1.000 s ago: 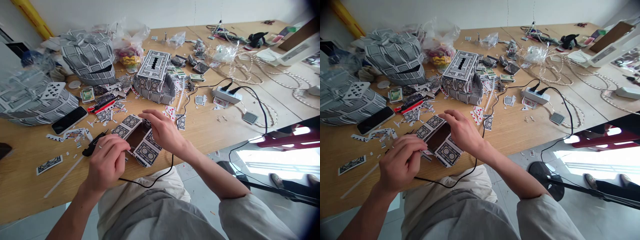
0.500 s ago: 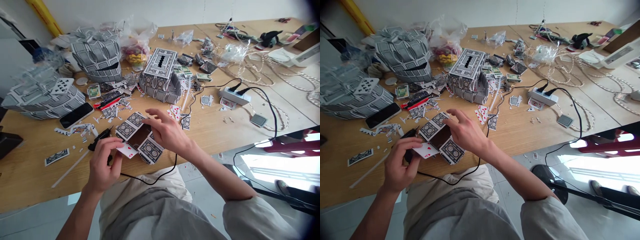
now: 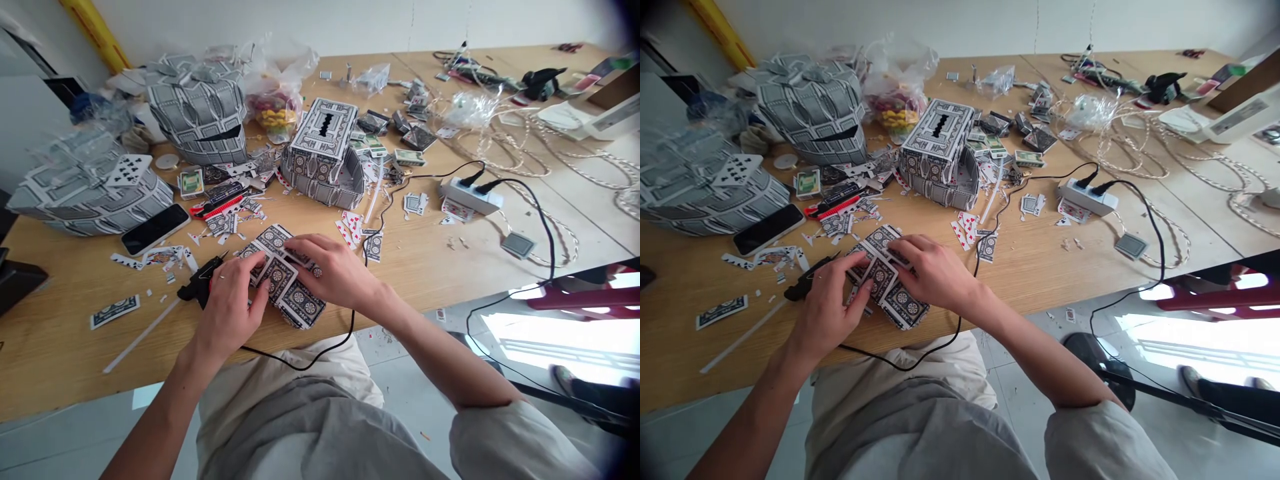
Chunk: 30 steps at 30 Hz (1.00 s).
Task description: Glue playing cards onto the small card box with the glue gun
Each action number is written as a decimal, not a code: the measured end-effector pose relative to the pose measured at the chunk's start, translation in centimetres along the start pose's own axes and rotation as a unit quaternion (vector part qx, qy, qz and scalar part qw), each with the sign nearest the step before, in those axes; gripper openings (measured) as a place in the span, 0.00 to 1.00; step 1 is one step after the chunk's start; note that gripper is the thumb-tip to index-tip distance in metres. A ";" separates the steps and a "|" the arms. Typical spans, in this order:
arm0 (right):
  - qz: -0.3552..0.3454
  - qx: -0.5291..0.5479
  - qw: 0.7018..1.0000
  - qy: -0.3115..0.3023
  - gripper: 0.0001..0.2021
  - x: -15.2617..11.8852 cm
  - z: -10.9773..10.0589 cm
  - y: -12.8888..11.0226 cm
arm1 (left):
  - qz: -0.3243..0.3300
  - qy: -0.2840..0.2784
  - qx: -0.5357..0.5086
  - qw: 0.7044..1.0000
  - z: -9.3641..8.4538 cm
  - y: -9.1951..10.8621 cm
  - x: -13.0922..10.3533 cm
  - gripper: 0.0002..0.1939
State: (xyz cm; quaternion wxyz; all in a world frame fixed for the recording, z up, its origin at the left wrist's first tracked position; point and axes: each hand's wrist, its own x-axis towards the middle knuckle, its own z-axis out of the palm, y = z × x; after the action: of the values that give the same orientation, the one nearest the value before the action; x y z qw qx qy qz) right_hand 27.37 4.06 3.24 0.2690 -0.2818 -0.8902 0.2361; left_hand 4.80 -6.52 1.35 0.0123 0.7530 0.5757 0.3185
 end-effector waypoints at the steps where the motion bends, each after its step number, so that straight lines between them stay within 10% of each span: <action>1: -0.019 -0.002 1.000 -0.016 0.20 -0.1 -0.1 0.1 | 0.001 -0.002 0.002 1.000 0.0 0.1 0.0 0.24; 17: -0.041 0.007 0.999 -0.022 0.17 -1.7 -0.5 1.9 | 0.033 -0.022 0.001 0.999 0.7 1.4 -0.1 0.13; 30: 0.069 0.069 0.995 -0.023 0.16 -2.7 -0.4 1.8 | -0.043 0.009 -0.014 0.999 2.0 3.2 -0.5 0.09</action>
State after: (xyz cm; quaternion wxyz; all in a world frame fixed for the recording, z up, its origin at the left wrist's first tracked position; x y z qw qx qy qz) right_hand 30.17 3.76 1.62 0.2505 -0.3181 -0.8561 0.3212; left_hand 8.47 -7.38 0.74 0.0314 0.7244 0.6028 0.3329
